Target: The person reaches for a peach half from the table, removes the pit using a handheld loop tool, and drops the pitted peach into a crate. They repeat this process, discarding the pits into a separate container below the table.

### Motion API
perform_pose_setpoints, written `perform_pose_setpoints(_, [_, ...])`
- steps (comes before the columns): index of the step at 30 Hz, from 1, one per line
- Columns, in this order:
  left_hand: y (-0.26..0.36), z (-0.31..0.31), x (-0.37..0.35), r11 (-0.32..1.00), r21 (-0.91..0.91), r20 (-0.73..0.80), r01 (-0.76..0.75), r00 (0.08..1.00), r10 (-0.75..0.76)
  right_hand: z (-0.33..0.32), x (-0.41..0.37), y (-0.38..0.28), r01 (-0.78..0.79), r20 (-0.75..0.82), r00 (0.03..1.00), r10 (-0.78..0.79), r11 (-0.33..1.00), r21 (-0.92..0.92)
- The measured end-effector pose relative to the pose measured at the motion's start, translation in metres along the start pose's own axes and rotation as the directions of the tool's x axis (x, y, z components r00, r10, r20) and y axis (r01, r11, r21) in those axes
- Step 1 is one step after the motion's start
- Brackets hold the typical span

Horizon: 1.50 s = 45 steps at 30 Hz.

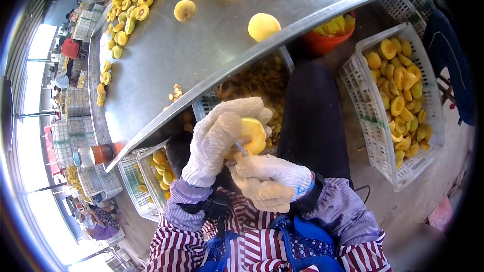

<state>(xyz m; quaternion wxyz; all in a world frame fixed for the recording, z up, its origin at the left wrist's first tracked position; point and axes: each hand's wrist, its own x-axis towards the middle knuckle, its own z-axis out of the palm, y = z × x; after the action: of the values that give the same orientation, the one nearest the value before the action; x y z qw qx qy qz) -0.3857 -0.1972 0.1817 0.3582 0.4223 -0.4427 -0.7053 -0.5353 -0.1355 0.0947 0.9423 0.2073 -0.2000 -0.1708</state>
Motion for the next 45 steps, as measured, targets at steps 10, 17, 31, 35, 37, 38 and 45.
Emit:
perform_pose_setpoints(10, [-0.02, 0.009, -0.005, 0.977, -0.14, -0.071, -0.161, 0.986, 0.153, 0.005, 0.0, 0.004, -0.044, -0.051, 0.998, 0.046, 0.998, 0.045])
perform_pose_setpoints(17, [-0.023, 0.004, -0.003, 0.963, 0.095, -0.07, -0.253, 0.963, 0.26, 0.025, -0.003, 0.005, -0.027, -0.246, 0.969, 0.004, 0.996, -0.091])
perform_pose_setpoints(31, [-0.033, 0.014, 0.0, 0.735, -0.673, -0.194, -0.082, 0.979, -0.068, -0.045, 0.022, 0.008, -0.074, 0.508, 0.861, 0.027, 0.995, 0.072])
perform_pose_setpoints(35, [-0.031, 0.011, -0.003, 0.797, -0.599, -0.302, -0.076, 0.943, -0.137, 0.029, 0.006, 0.008, 0.05, -0.394, 0.883, -0.254, 0.887, -0.459])
perform_pose_setpoints(37, [-0.03, -0.011, -0.012, 0.944, -0.302, -0.455, -0.135, 0.89, -0.018, 0.038, 0.009, 0.004, 0.033, -0.302, 0.927, -0.222, 0.85, -0.526])
perform_pose_setpoints(38, [-0.024, -0.024, -0.021, 0.962, -0.218, -0.53, -0.167, 0.848, 0.027, 0.043, 0.01, 0.002, 0.03, -0.254, 0.945, -0.205, 0.829, -0.558])
perform_pose_setpoints(45, [-0.02, -0.155, -0.155, 0.143, 0.816, -0.546, 0.56, 0.665, 0.509, 0.056, 0.016, -0.001, -0.224, -0.514, 0.828, -0.222, 0.71, -0.668])
